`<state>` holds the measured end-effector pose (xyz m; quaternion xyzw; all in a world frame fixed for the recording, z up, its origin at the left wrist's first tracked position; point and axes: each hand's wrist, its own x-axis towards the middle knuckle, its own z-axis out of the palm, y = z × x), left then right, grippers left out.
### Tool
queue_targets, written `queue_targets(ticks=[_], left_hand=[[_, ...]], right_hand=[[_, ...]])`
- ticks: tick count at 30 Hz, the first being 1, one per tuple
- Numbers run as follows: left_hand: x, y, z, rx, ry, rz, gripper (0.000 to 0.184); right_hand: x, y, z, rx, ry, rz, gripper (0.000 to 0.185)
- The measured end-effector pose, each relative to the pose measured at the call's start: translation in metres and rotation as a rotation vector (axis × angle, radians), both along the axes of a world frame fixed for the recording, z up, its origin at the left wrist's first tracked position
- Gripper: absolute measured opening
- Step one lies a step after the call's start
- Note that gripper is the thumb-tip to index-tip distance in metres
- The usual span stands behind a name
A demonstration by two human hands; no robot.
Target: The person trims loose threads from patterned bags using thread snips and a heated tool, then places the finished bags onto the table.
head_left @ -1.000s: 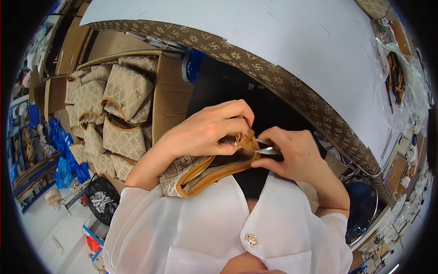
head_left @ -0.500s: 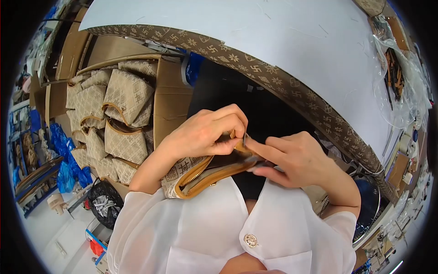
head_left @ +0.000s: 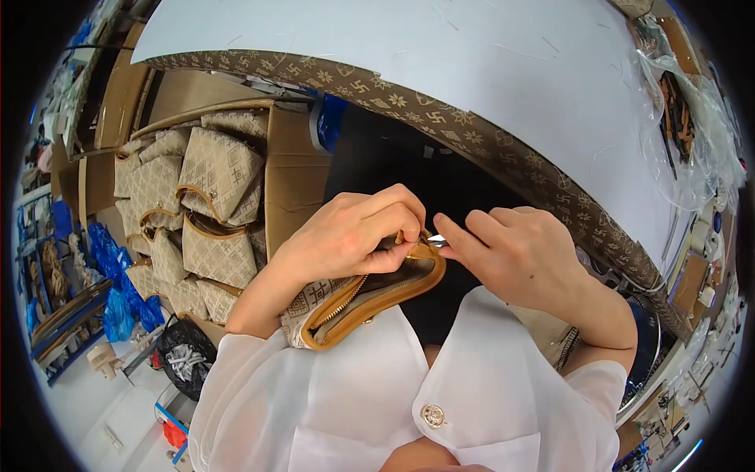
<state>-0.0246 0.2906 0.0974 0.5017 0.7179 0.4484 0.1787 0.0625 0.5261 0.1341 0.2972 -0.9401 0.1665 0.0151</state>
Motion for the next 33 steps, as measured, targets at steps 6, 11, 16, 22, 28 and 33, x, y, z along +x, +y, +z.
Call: queue_targets(ticks=[6, 11, 16, 22, 28, 33], left_hand=[[0.001, 0.0, 0.005, -0.003, 0.05, 0.003, 0.021], [0.002, 0.002, 0.007, 0.029, 0.074, 0.039, 0.024], [0.001, 0.003, 0.009, 0.033, 0.111, 0.04, 0.023], [0.002, 0.003, 0.01, 0.045, 0.135, 0.057, 0.022], [0.004, 0.002, 0.01, 0.049, 0.145, 0.057, 0.022], [0.004, 0.002, 0.01, 0.053, 0.153, 0.063, 0.022]], right_hand=[[-0.003, -0.002, 0.006, 0.083, 0.016, 0.061, 0.032], [-0.005, -0.002, 0.011, 0.083, -0.011, 0.07, 0.03], [-0.003, -0.003, 0.011, 0.156, 0.023, 0.101, 0.029], [-0.003, -0.002, 0.014, 0.173, 0.045, 0.095, 0.029], [-0.002, -0.003, 0.013, 0.19, 0.052, 0.111, 0.03], [-0.003, -0.002, 0.016, 0.195, 0.046, 0.115, 0.029]])
